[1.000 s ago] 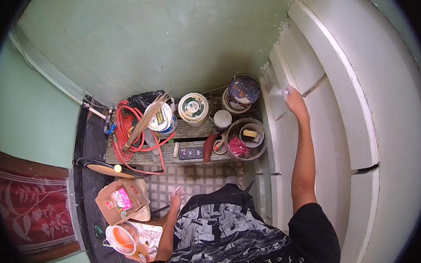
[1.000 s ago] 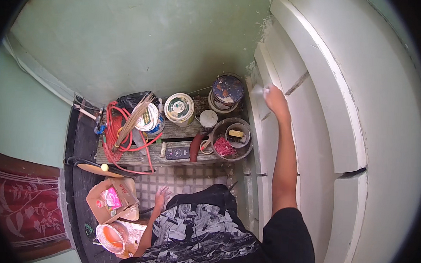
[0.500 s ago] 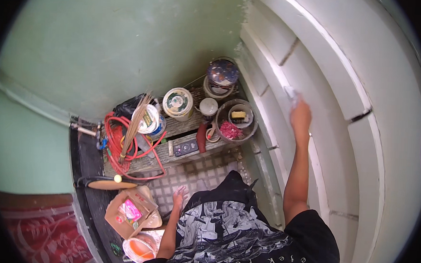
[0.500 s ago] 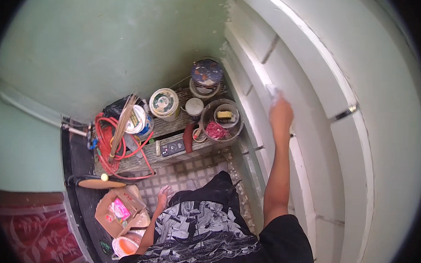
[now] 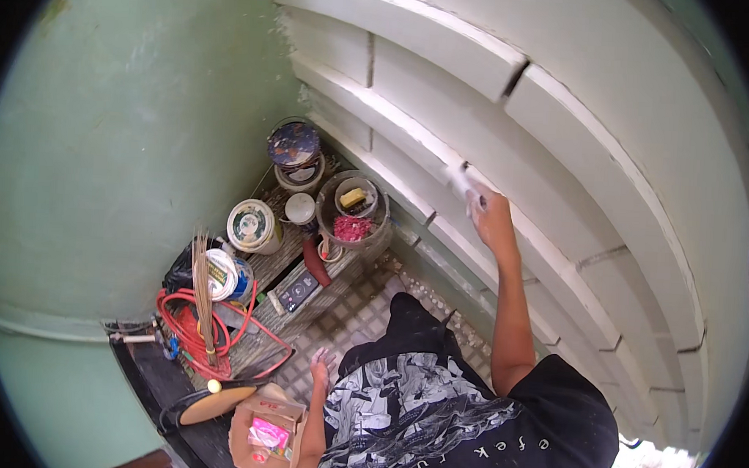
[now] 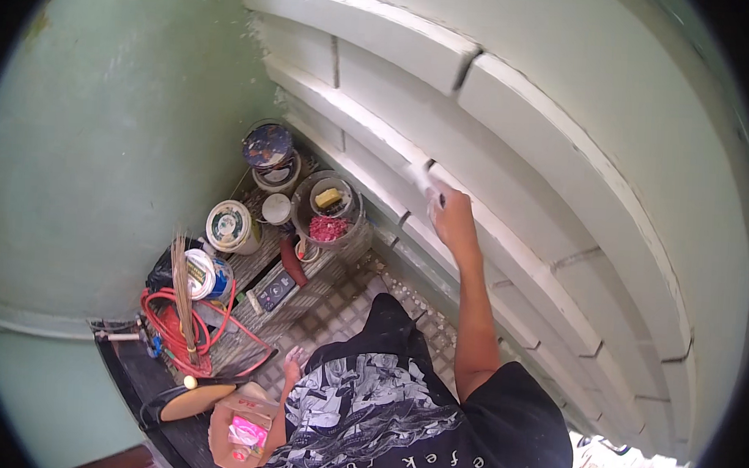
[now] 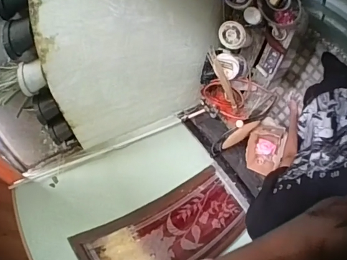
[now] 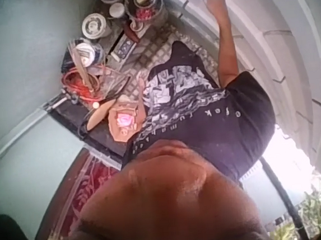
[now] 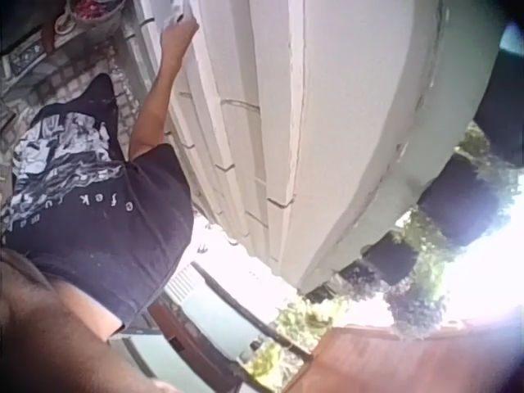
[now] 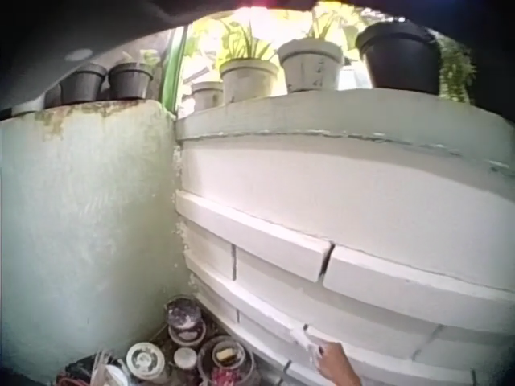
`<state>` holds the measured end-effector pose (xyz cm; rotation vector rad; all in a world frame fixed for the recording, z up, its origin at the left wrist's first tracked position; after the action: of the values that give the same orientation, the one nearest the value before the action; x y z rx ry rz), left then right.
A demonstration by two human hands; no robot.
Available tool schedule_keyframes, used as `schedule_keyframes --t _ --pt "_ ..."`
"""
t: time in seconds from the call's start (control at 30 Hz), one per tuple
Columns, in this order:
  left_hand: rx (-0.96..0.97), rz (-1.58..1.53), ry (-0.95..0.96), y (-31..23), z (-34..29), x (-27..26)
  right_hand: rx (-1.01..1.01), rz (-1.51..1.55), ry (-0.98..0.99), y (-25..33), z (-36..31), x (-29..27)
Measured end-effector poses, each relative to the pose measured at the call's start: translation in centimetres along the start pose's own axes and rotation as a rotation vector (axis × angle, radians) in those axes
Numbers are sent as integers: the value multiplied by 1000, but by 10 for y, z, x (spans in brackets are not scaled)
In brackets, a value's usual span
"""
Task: Applying and smoothing wall filler or plaster onto a textured exterior wall using a small scraper or cloth.
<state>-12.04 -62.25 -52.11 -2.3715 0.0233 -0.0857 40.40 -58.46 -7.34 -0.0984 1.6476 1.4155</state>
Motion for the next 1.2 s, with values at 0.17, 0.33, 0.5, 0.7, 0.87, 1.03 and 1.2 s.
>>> schedule_keyframes --t 0.17,0.33,0.5,0.7,0.87,1.03,1.2 --pt "29 51 92 -5 5 7 85 -67 -259 -21 -48 -22" --pt "-27 105 147 3 -4 11 165 9 -399 -44 -84 -37" --pt "-58 191 185 15 -12 9 212 -19 -302 -55 -123 -51" --pt "-81 175 152 21 -21 -3 154 -126 -604 -75 -169 -83" --pt "-96 148 194 38 -31 12 268 380 -144 -94 -197 -64" --pt "-14 199 184 69 -43 38 294 245 -94 -173 -255 -35" --pt "-1 235 223 107 -94 75 305 43 -82 -262 -332 -9"
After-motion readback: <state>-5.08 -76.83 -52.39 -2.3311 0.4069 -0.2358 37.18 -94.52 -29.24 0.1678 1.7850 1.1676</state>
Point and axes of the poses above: each hand's wrist, its own z-axis towards the middle knuckle, its own x-axis out of the palm, y = z × x, the point moved 6 cm from there along z, towards the middle knuckle, and after that the axes turned 3 degrees about -y, right-handed, at the moved point
